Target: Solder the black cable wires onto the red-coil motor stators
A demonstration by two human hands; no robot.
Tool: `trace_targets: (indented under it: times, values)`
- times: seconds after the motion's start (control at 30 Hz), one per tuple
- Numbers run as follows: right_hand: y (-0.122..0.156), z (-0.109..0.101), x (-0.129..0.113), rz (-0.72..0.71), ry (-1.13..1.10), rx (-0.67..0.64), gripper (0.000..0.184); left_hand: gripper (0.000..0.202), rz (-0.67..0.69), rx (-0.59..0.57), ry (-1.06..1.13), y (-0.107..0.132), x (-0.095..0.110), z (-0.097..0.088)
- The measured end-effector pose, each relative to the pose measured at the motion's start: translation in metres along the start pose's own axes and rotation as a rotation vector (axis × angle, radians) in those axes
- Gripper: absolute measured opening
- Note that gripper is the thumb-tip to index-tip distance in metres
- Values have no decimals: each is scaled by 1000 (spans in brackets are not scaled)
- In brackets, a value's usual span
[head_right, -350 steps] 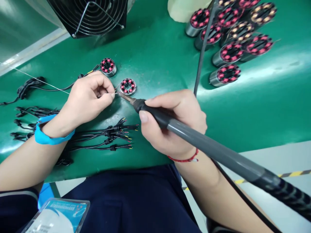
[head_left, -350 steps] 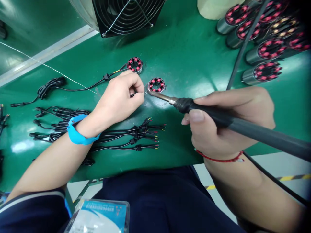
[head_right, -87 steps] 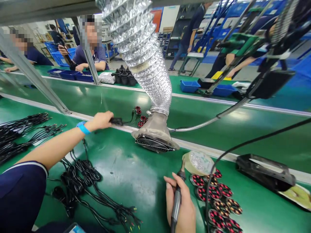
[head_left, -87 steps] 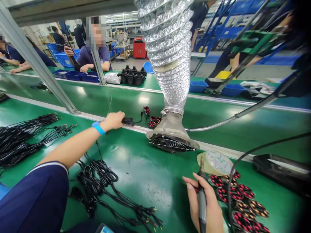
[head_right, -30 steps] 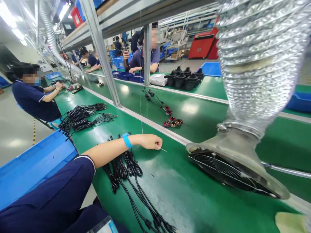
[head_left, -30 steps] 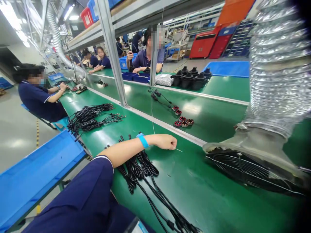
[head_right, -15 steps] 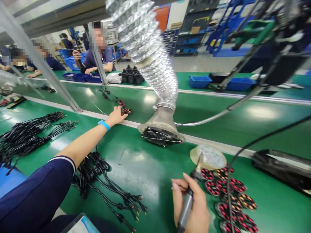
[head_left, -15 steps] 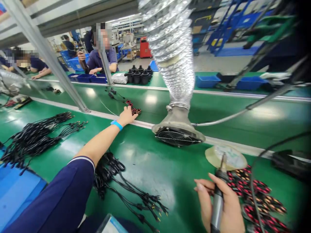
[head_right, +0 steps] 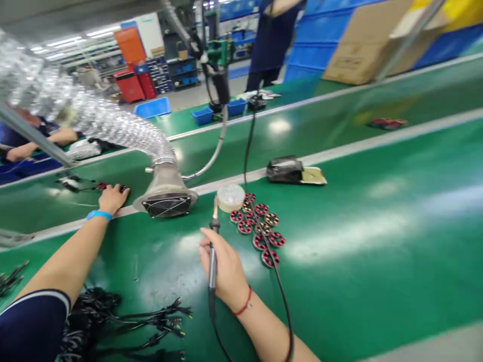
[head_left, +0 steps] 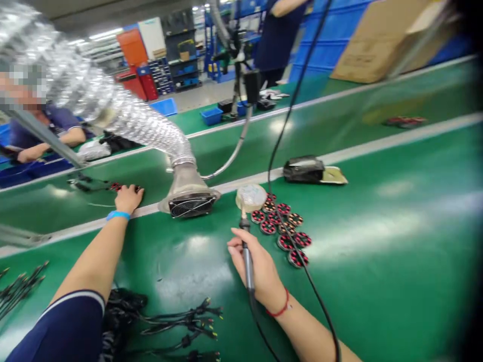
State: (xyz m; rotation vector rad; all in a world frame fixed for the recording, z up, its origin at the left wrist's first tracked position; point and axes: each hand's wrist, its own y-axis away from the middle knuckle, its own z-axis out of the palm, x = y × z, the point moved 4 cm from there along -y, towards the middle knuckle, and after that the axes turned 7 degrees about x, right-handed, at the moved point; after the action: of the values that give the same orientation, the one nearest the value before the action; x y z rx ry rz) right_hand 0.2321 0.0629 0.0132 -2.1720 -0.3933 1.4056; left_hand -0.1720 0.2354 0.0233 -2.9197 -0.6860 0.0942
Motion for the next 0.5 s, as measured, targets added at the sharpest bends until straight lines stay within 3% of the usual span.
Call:
trace_targets:
  times: [0.17,0.3,0.4,0.5]
  values:
    - [-8,-2,3,-13,23,26,36,65,-47,6,2,-6,-9,-10]
    - [-14,-8,0,-51,-1,68,38,53,-135,41,78,5,-23,-38]
    - [-16,-12,-5,-68,2,85,39,37,-119,49,159,32,-32,-60]
    - [-15,-13,-11,-69,-4,88,39,42,-10,-101,241,80,-30,-64]
